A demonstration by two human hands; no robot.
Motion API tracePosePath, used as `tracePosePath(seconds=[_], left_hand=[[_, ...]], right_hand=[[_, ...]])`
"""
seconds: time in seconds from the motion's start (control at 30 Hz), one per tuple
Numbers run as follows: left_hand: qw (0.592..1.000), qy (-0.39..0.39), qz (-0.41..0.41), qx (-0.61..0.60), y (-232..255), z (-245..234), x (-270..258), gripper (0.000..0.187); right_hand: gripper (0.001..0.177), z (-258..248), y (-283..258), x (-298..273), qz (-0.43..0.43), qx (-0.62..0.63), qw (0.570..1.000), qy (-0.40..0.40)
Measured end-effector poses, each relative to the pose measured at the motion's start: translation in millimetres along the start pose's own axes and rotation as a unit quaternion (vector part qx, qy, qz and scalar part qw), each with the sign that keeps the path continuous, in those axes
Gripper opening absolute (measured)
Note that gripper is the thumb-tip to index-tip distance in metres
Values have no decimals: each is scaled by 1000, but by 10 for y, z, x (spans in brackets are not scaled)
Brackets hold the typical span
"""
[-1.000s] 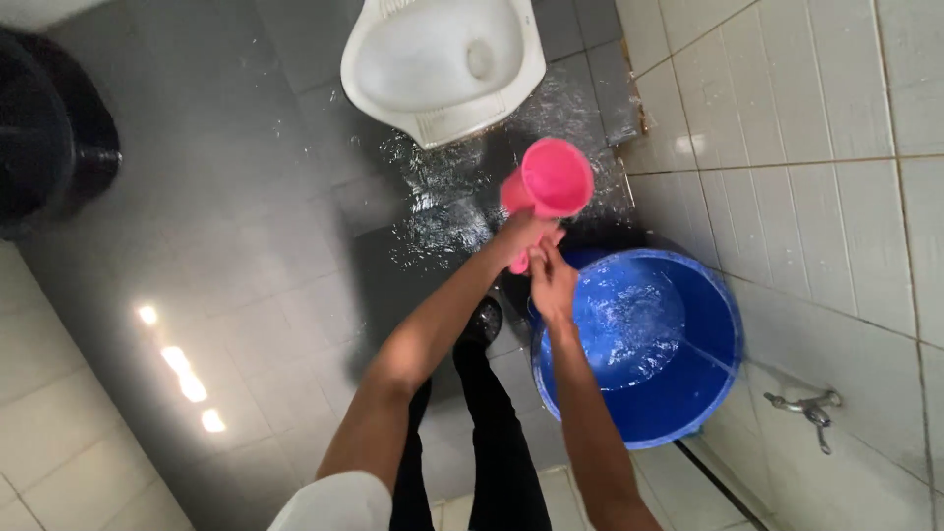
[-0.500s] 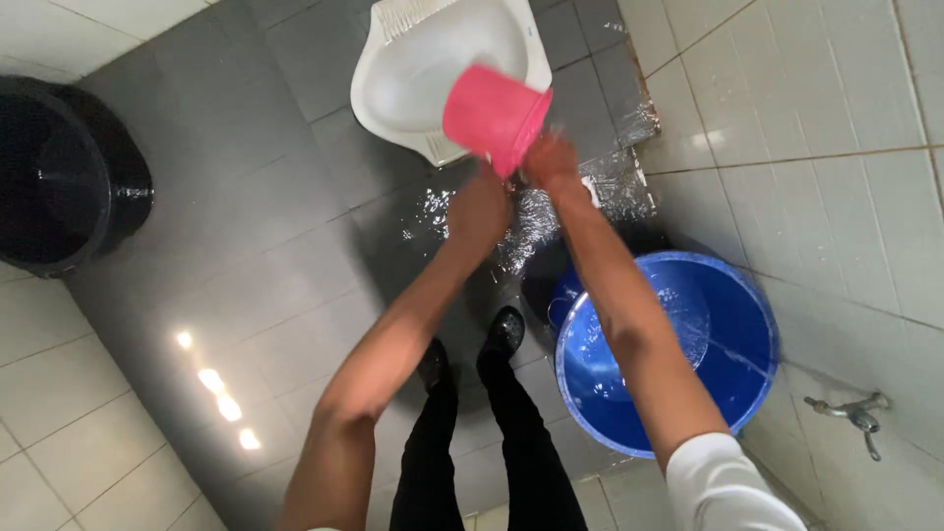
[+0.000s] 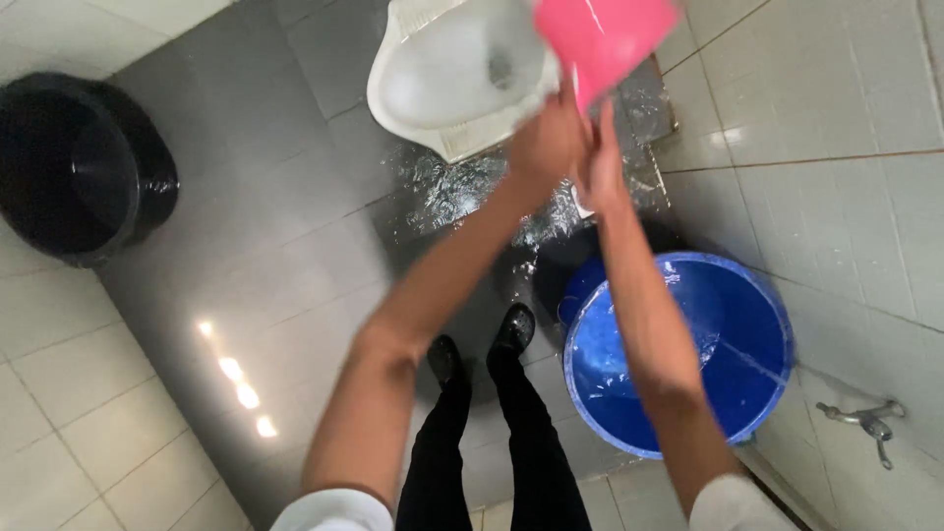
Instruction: The person scoops water from a blue bucket with a pink scoop and pours it into a white squat toilet, then uses a yellow toilet brush to scrub the bowl. They repeat the scooping and pouring cycle multiple times, rinsing the floor and toilet area.
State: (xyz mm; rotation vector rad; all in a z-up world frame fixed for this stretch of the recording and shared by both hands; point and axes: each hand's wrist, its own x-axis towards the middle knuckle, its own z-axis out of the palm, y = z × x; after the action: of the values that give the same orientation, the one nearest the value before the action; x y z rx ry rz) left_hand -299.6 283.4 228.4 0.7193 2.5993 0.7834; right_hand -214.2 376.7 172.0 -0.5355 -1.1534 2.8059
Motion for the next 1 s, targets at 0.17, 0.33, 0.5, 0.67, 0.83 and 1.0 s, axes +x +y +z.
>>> tracePosePath(seconds=[0.17,0.33,0.5,0.67,0.83,1.0], left_hand=[[956,-94,30,-276,343,1333,-1337,43],[936,-281,110,-182,603,1994,-2862,62],[869,-474,136,-46,567,2021,-3599,68],[895,-443,29,-31,-230,2541,-3789,52],[928,-348,-120,-58,-1289,2739,-3449,39],[928,-239,-261,-118,-1774,2514,-3171,32]], right_hand=[[44,-482,297,-1600,-16,100,975,198],[41,-1056,944,-3446,-23,28,906,422],[32,-1415,1306,-4182,182,-164,808,536],[24,-2189,1819,-3951,391,-416,672,471],[16,-2059,2114,-3212,391,-450,672,439],[10,-1742,2234,-2974,129,-83,864,480]])
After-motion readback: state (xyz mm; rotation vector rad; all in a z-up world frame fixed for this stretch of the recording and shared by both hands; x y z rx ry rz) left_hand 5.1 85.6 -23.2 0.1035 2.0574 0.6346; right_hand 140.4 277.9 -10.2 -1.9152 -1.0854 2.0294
